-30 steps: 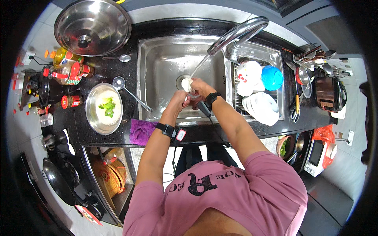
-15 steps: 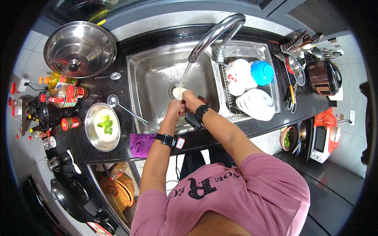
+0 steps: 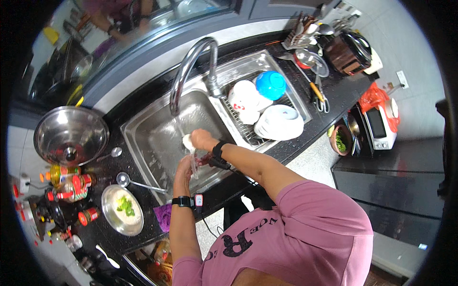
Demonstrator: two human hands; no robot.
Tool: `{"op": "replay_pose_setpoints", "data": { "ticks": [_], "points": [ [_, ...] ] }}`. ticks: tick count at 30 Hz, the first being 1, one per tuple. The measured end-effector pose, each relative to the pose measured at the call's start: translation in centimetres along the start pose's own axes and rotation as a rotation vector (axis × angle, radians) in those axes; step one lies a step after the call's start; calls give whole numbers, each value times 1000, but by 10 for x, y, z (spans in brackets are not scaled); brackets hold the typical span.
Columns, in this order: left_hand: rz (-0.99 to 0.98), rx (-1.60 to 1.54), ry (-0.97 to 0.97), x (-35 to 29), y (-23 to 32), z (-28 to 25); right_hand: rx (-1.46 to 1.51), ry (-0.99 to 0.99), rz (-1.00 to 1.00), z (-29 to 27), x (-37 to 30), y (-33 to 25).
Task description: The person cleans the kitchen sink and countertop using a red sponge. They wipe the sink basin, faucet, countertop, and a white appliance, then rinse the sponge and a white cup under running water. Finally, they wash a metal dish rack and place it in the sink.
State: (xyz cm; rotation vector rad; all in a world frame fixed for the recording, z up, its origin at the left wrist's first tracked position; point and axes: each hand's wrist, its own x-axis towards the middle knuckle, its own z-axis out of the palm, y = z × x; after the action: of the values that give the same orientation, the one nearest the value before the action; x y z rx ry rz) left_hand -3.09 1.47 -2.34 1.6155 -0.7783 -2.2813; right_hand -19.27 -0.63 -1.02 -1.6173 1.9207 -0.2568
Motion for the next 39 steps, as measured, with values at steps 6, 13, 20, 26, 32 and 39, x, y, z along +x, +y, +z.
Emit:
{"op": "replay_pose_setpoints", "data": {
  "ticks": [6,13,20,26,32,39],
  "points": [
    [160,75,173,17,12,13,-76,19,-265,-31,-38,-25],
    [579,265,1,-4,23,44,-136,306,-443,-85,-68,0],
    [484,1421,7,11,-4,-16,-178,695,-473,-157,-96,40],
    [431,1279,427,15,-34,-67,-336,977,-217,-340,-144,216],
    [495,749,632,-42,-45,-21,-380,1086,113,-549,-196,425],
    [417,674,821,-82,-68,88,-291,1203,130,-661,-136,535]
  ]
}}
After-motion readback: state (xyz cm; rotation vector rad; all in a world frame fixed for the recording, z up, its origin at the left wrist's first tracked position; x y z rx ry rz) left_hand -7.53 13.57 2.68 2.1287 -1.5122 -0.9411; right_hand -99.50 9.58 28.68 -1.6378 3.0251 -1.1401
